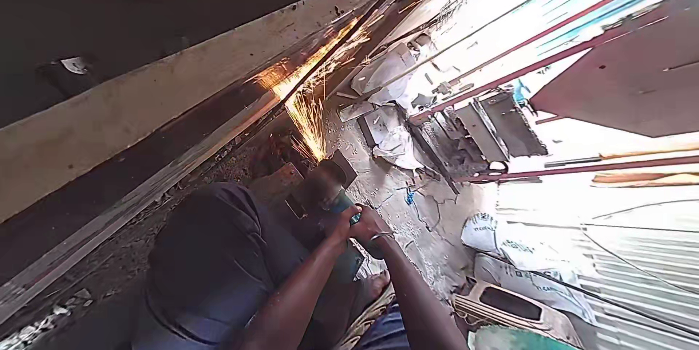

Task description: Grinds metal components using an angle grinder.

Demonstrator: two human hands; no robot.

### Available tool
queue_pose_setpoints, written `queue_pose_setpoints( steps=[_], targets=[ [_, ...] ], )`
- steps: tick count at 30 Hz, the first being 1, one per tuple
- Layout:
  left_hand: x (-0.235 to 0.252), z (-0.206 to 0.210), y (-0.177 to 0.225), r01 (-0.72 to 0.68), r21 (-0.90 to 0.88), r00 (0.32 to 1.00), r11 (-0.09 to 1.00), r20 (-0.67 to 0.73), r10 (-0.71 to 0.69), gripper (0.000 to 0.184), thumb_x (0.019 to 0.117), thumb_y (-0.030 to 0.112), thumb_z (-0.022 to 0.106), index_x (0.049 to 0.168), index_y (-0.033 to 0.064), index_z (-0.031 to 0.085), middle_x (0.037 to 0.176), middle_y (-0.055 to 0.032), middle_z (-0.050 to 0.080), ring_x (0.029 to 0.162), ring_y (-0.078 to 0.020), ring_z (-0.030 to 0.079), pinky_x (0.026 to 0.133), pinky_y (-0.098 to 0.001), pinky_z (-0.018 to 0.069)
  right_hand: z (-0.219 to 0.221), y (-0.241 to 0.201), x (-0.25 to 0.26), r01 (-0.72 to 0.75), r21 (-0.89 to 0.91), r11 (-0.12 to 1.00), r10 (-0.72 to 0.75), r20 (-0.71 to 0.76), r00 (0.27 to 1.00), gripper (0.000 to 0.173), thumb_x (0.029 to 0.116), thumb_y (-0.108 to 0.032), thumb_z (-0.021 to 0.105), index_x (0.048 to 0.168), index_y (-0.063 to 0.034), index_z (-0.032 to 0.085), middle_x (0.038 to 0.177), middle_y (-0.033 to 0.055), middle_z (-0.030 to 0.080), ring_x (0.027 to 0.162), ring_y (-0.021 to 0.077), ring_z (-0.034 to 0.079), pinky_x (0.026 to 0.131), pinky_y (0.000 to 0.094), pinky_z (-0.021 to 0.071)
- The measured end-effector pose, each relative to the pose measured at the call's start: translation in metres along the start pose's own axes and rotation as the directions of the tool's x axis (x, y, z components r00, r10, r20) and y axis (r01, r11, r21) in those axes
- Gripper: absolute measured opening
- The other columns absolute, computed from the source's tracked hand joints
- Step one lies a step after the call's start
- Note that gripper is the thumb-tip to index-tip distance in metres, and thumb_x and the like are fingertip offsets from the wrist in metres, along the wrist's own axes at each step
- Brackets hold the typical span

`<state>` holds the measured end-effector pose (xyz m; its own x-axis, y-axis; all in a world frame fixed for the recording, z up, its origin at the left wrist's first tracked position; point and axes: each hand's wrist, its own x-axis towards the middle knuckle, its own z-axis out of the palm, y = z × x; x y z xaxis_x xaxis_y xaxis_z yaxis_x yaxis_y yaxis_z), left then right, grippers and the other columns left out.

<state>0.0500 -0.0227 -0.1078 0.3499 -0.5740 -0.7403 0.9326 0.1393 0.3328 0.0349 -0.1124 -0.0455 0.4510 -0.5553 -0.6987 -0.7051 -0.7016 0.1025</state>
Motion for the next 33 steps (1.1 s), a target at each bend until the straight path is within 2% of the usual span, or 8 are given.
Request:
queue_pose_setpoints(
  steps=[5,9,12,15,23,26,30,33],
  targets=[
    [-0.003,-0.004,-0.004,-0.052,-0.017,0.996,0.998,0.066,0.053,0.024,0.1024,0.021,0.058,0.111,0.0000,0.066,0.100,-0.0124,0.066,0.089,-0.0174,0.062,0.081,-0.0354,0.0521,0.005,-0.002,-0.013,-0.019,-0.037,0.999,0.017,-0.061,0.998,0.070,0.0702,-0.050,0.081,0.131,-0.0199,0.065,0.113,0.0136,0.074,0.104,0.0344,0.071,0.083,0.0615,0.0558],
    [-0.012,-0.002,-0.001,-0.059,-0.017,0.998,0.998,-0.001,0.059,0.024,0.0972,0.019,0.067,0.110,-0.0019,0.066,0.100,-0.0145,0.066,0.089,-0.0194,0.063,0.081,-0.0369,0.0531,0.006,-0.002,-0.017,-0.047,-0.020,0.999,0.046,-0.022,0.999,0.069,0.0729,-0.049,0.081,0.132,-0.0174,0.065,0.117,0.0141,0.073,0.108,0.0344,0.070,0.087,0.0616,0.0551],
    [0.005,-0.004,-0.012,-0.081,0.019,0.997,0.997,-0.001,0.081,0.037,0.0925,0.023,0.071,0.118,-0.0018,0.063,0.110,-0.0175,0.066,0.099,-0.0232,0.064,0.088,-0.0423,0.0537,0.007,0.003,-0.008,-0.003,0.030,1.000,0.003,-0.004,1.000,0.061,0.0734,-0.045,0.081,0.125,-0.0152,0.068,0.114,0.0141,0.073,0.105,0.0338,0.070,0.086,0.0622,0.0549],
    [0.013,-0.004,-0.015,-0.052,0.062,0.995,0.997,0.093,0.046,0.033,0.1034,0.029,0.057,0.121,0.0018,0.065,0.116,-0.0150,0.066,0.105,-0.0215,0.062,0.092,-0.0417,0.0512,0.002,0.004,-0.003,-0.001,0.014,1.000,0.000,0.024,1.000,0.067,0.0714,-0.046,0.082,0.130,-0.0161,0.066,0.116,0.0148,0.072,0.106,0.0351,0.070,0.087,0.0626,0.0547],
    [-0.019,0.000,0.006,-0.078,-0.021,0.992,0.997,0.100,0.080,0.020,0.1043,0.016,0.054,0.109,-0.0002,0.064,0.095,-0.0096,0.064,0.084,-0.0139,0.060,0.077,-0.0312,0.0516,0.005,-0.005,-0.017,-0.049,-0.037,0.998,0.047,-0.053,0.997,0.070,0.0708,-0.048,0.080,0.134,-0.0214,0.064,0.118,0.0132,0.073,0.108,0.0343,0.070,0.086,0.0618,0.0555],
    [-0.014,-0.004,0.000,-0.064,-0.021,0.997,0.998,0.042,0.065,0.024,0.0984,0.017,0.065,0.114,-0.0020,0.064,0.102,-0.0140,0.066,0.090,-0.0185,0.063,0.081,-0.0358,0.0535,0.009,-0.001,-0.017,-0.026,0.014,1.000,0.027,-0.036,0.999,0.063,0.0724,-0.047,0.080,0.125,-0.0158,0.067,0.112,0.0136,0.073,0.104,0.0337,0.071,0.085,0.0621,0.0554],
    [-0.012,0.000,0.003,-0.038,0.000,0.997,0.999,0.067,0.038,0.024,0.1046,0.021,0.055,0.112,0.0006,0.065,0.101,-0.0116,0.065,0.089,-0.0166,0.061,0.080,-0.0344,0.0516,0.005,0.002,-0.007,-0.012,0.015,1.000,0.012,0.004,1.000,0.064,0.0704,-0.045,0.082,0.126,-0.0164,0.068,0.113,0.0136,0.073,0.105,0.0337,0.070,0.086,0.0622,0.0549],
    [-0.007,0.002,0.003,-0.031,-0.028,0.998,0.999,0.063,0.032,0.024,0.1041,0.022,0.056,0.113,0.0012,0.065,0.100,-0.0114,0.065,0.088,-0.0168,0.062,0.080,-0.0346,0.0526,0.000,0.001,0.000,-0.017,-0.025,1.000,0.017,0.002,1.000,0.071,0.0666,-0.046,0.084,0.130,-0.0190,0.066,0.115,0.0133,0.073,0.106,0.0337,0.071,0.086,0.0609,0.0559]
  ],
)
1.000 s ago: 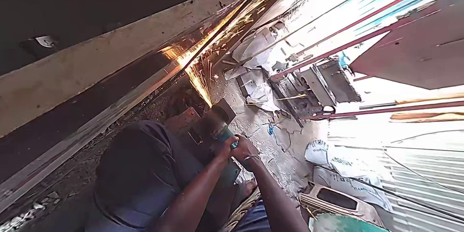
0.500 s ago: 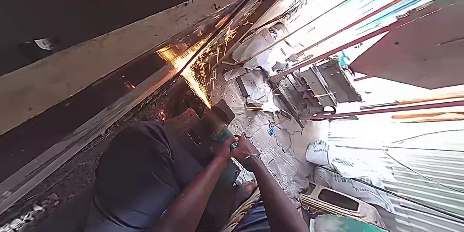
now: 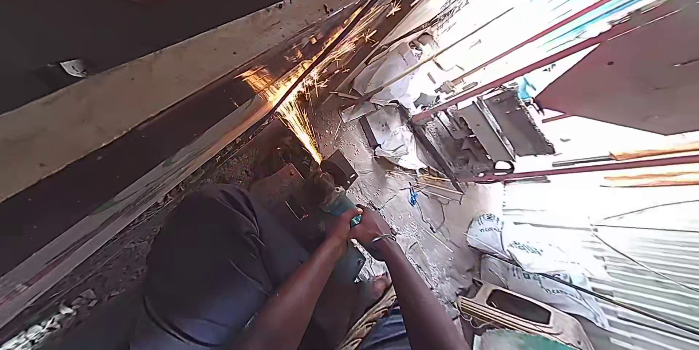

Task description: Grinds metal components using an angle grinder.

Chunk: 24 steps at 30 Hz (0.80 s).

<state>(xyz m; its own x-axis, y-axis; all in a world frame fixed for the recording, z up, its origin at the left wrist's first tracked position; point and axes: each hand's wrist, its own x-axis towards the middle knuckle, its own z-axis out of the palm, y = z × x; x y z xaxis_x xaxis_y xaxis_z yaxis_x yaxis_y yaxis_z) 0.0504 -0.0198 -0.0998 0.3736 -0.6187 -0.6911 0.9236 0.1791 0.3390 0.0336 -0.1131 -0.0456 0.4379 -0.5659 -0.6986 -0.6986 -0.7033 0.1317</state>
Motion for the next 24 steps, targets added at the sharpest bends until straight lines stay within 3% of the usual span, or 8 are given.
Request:
queue_pose_setpoints(
  steps=[7,12,20,24],
  targets=[
    [-0.008,-0.006,-0.003,-0.043,0.035,0.999,0.998,0.024,0.043,0.022,0.1025,0.018,0.058,0.111,-0.0004,0.065,0.099,-0.0109,0.065,0.087,-0.0156,0.061,0.081,-0.0340,0.0520,0.012,-0.002,-0.015,-0.007,0.007,1.000,0.008,-0.072,0.997,0.070,0.0712,-0.049,0.078,0.134,-0.0206,0.064,0.115,0.0136,0.074,0.105,0.0349,0.071,0.085,0.0622,0.0554],
    [0.008,-0.003,-0.011,-0.017,-0.018,0.990,1.000,-0.141,0.014,0.048,0.0861,0.021,0.078,0.122,-0.0050,0.060,0.110,-0.0202,0.066,0.098,-0.0262,0.064,0.085,-0.0445,0.0541,0.002,0.002,-0.004,0.019,0.024,1.000,-0.020,0.015,1.000,0.066,0.0706,-0.045,0.083,0.126,-0.0139,0.068,0.115,0.0153,0.073,0.106,0.0345,0.070,0.086,0.0618,0.0550],
    [0.021,-0.015,-0.024,-0.044,0.017,0.998,0.999,-0.042,0.044,0.042,0.0886,0.026,0.073,0.118,-0.0027,0.063,0.109,-0.0170,0.067,0.099,-0.0229,0.064,0.088,-0.0425,0.0538,0.007,-0.004,-0.013,-0.010,-0.004,1.000,0.009,-0.063,0.998,0.072,0.0712,-0.049,0.080,0.135,-0.0210,0.064,0.118,0.0136,0.073,0.108,0.0348,0.070,0.086,0.0622,0.0552],
    [0.012,-0.012,-0.019,-0.046,0.034,0.996,0.998,-0.080,0.049,0.044,0.0867,0.027,0.076,0.118,-0.0018,0.064,0.109,-0.0171,0.068,0.099,-0.0237,0.065,0.087,-0.0426,0.0544,0.007,0.001,-0.010,0.012,0.032,0.999,-0.012,-0.017,1.000,0.067,0.0707,-0.048,0.082,0.127,-0.0159,0.067,0.113,0.0142,0.073,0.105,0.0344,0.071,0.085,0.0621,0.0553]
  ],
)
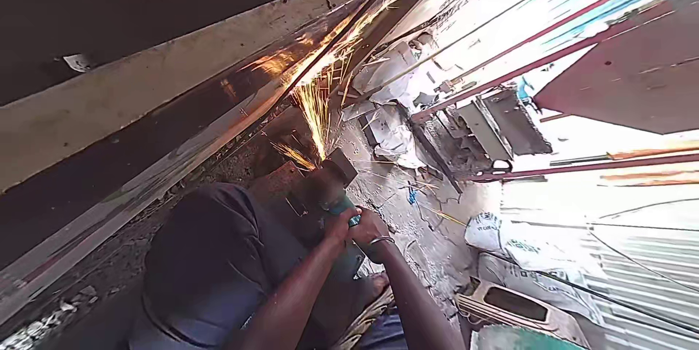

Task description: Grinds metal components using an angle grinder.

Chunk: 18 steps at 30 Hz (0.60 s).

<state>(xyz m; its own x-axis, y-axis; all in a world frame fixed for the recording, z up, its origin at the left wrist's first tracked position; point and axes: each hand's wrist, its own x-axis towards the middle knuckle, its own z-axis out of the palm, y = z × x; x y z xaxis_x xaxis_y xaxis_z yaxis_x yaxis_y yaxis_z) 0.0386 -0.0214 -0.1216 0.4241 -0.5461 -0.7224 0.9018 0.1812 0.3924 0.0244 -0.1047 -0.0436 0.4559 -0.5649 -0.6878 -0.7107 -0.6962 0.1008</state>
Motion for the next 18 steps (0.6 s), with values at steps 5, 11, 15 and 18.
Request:
queue_pose_setpoints(
  steps=[5,11,15,18],
  targets=[
    [0.005,0.007,0.005,-0.012,-0.015,0.999,1.000,-0.030,0.012,0.041,0.0855,0.025,0.077,0.114,-0.0023,0.066,0.106,-0.0169,0.068,0.097,-0.0239,0.065,0.086,-0.0435,0.0539,-0.008,0.001,0.012,0.013,-0.008,1.000,-0.013,0.028,1.000,0.067,0.0669,-0.049,0.084,0.124,-0.0178,0.069,0.111,0.0131,0.074,0.103,0.0330,0.071,0.084,0.0617,0.0559],
    [-0.005,0.000,0.006,-0.051,-0.038,0.997,0.998,0.050,0.053,0.036,0.0901,0.019,0.072,0.116,-0.0042,0.062,0.103,-0.0161,0.066,0.092,-0.0208,0.064,0.083,-0.0385,0.0542,-0.002,-0.005,-0.003,-0.023,-0.035,0.999,0.022,-0.024,0.999,0.072,0.0707,-0.049,0.080,0.134,-0.0204,0.064,0.116,0.0137,0.073,0.106,0.0346,0.071,0.085,0.0612,0.0555],
    [-0.002,0.001,0.003,-0.031,-0.024,1.000,0.999,-0.007,0.030,0.047,0.0835,0.023,0.077,0.118,-0.0041,0.061,0.107,-0.0177,0.066,0.097,-0.0239,0.064,0.086,-0.0427,0.0544,-0.002,-0.003,-0.003,-0.017,-0.022,1.000,0.017,-0.013,1.000,0.067,0.0707,-0.047,0.081,0.129,-0.0173,0.067,0.114,0.0142,0.073,0.105,0.0341,0.071,0.085,0.0612,0.0555],
    [-0.008,0.010,0.014,0.038,-0.043,0.993,0.998,-0.110,-0.042,0.048,0.0820,0.017,0.083,0.117,-0.0076,0.062,0.109,-0.0231,0.066,0.099,-0.0301,0.063,0.088,-0.0481,0.0530,-0.004,0.000,0.005,0.003,0.009,1.000,-0.003,0.007,1.000,0.064,0.0713,-0.048,0.081,0.125,-0.0152,0.068,0.112,0.0145,0.073,0.104,0.0333,0.071,0.086,0.0600,0.0551]
  ],
)
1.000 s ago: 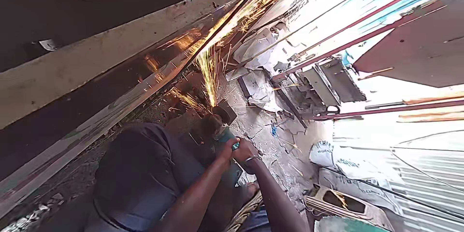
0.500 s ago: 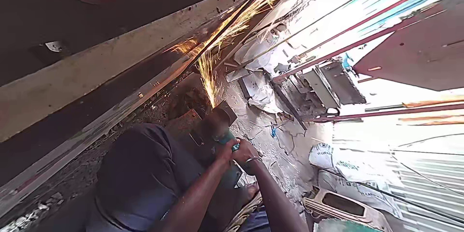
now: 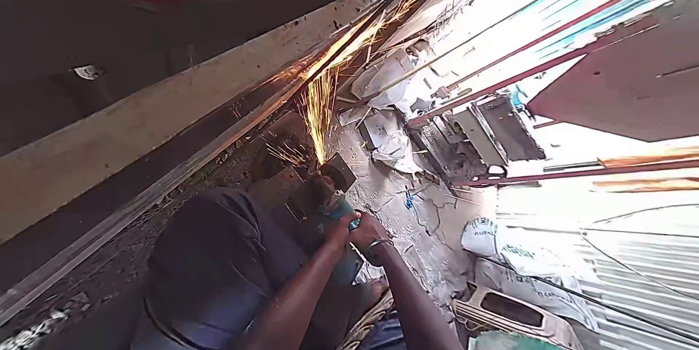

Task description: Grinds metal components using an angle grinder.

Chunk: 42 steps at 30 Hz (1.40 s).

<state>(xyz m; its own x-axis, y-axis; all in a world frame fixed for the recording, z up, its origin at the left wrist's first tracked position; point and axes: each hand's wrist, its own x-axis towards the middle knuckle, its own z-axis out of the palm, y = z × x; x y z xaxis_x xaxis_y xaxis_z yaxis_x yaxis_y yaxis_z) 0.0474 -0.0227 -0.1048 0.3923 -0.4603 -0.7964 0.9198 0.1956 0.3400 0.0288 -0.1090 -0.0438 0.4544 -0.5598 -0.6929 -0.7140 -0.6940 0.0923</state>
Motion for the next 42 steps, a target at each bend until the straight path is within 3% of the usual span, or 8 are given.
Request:
queue_pose_setpoints(
  steps=[3,10,16,23,25,29,34,42],
  targets=[
    [0.009,0.001,-0.004,0.026,0.057,0.999,0.998,0.045,-0.029,0.045,0.0887,0.028,0.077,0.118,-0.0042,0.063,0.111,-0.0199,0.065,0.100,-0.0273,0.062,0.089,-0.0462,0.0514,-0.001,0.002,0.009,0.028,0.005,1.000,-0.028,-0.006,1.000,0.065,0.0715,-0.049,0.081,0.126,-0.0165,0.069,0.112,0.0137,0.074,0.103,0.0324,0.071,0.086,0.0603,0.0558],
    [0.004,-0.007,-0.009,-0.061,0.009,0.995,0.998,0.083,0.060,0.046,0.0869,0.023,0.078,0.120,-0.0050,0.061,0.109,-0.0199,0.067,0.099,-0.0263,0.065,0.088,-0.0445,0.0540,0.002,-0.005,-0.009,-0.029,-0.041,0.999,0.027,-0.047,0.999,0.064,0.0722,-0.052,0.078,0.127,-0.0193,0.068,0.112,0.0120,0.074,0.103,0.0323,0.072,0.084,0.0601,0.0563],
    [0.010,-0.001,-0.006,0.018,0.018,1.000,1.000,0.014,-0.018,0.052,0.0823,0.027,0.082,0.119,-0.0046,0.063,0.111,-0.0210,0.067,0.101,-0.0289,0.063,0.089,-0.0477,0.0526,-0.002,-0.001,0.005,0.007,0.008,1.000,-0.007,0.009,1.000,0.060,0.0721,-0.050,0.082,0.119,-0.0142,0.070,0.107,0.0134,0.074,0.100,0.0323,0.071,0.084,0.0598,0.0560],
    [0.016,-0.006,-0.015,-0.010,-0.020,0.994,1.000,0.107,0.012,0.048,0.0875,0.026,0.076,0.122,-0.0032,0.060,0.111,-0.0182,0.066,0.099,-0.0244,0.064,0.087,-0.0439,0.0542,0.003,-0.003,-0.004,-0.011,-0.040,0.999,0.008,-0.071,0.997,0.065,0.0731,-0.052,0.077,0.129,-0.0217,0.068,0.113,0.0112,0.075,0.104,0.0317,0.072,0.085,0.0602,0.0564],
    [0.006,-0.006,-0.007,-0.017,-0.012,0.998,1.000,0.057,0.018,0.053,0.0813,0.023,0.081,0.121,-0.0048,0.060,0.111,-0.0207,0.066,0.100,-0.0281,0.064,0.088,-0.0472,0.0534,0.000,-0.006,-0.009,-0.022,-0.040,0.999,0.020,-0.043,0.999,0.061,0.0750,-0.054,0.076,0.126,-0.0198,0.069,0.112,0.0114,0.074,0.103,0.0313,0.071,0.085,0.0594,0.0560],
    [0.019,-0.003,-0.013,0.007,0.014,0.995,1.000,0.100,-0.009,0.046,0.0887,0.031,0.076,0.119,-0.0014,0.064,0.109,-0.0170,0.067,0.099,-0.0244,0.065,0.086,-0.0439,0.0543,-0.005,-0.003,0.003,-0.009,-0.024,1.000,0.010,0.015,1.000,0.062,0.0737,-0.052,0.080,0.121,-0.0147,0.070,0.111,0.0142,0.073,0.103,0.0329,0.071,0.086,0.0604,0.0560],
    [0.009,-0.003,-0.008,-0.018,0.032,0.989,0.999,0.146,0.013,0.031,0.0950,0.023,0.069,0.114,-0.0006,0.065,0.104,-0.0132,0.066,0.093,-0.0190,0.063,0.084,-0.0380,0.0527,0.000,-0.001,0.001,-0.014,-0.013,1.000,0.014,-0.023,1.000,0.073,0.0742,-0.050,0.081,0.137,-0.0180,0.063,0.121,0.0143,0.072,0.111,0.0337,0.070,0.091,0.0602,0.0550],
    [-0.001,-0.003,-0.003,-0.014,0.023,0.988,1.000,0.154,0.011,0.027,0.0979,0.024,0.067,0.113,0.0008,0.067,0.104,-0.0130,0.067,0.094,-0.0189,0.064,0.084,-0.0373,0.0534,0.000,-0.002,-0.002,-0.004,-0.002,1.000,0.004,0.001,1.000,0.059,0.0752,-0.051,0.079,0.121,-0.0153,0.069,0.109,0.0128,0.074,0.101,0.0315,0.071,0.085,0.0596,0.0560]
  ],
)
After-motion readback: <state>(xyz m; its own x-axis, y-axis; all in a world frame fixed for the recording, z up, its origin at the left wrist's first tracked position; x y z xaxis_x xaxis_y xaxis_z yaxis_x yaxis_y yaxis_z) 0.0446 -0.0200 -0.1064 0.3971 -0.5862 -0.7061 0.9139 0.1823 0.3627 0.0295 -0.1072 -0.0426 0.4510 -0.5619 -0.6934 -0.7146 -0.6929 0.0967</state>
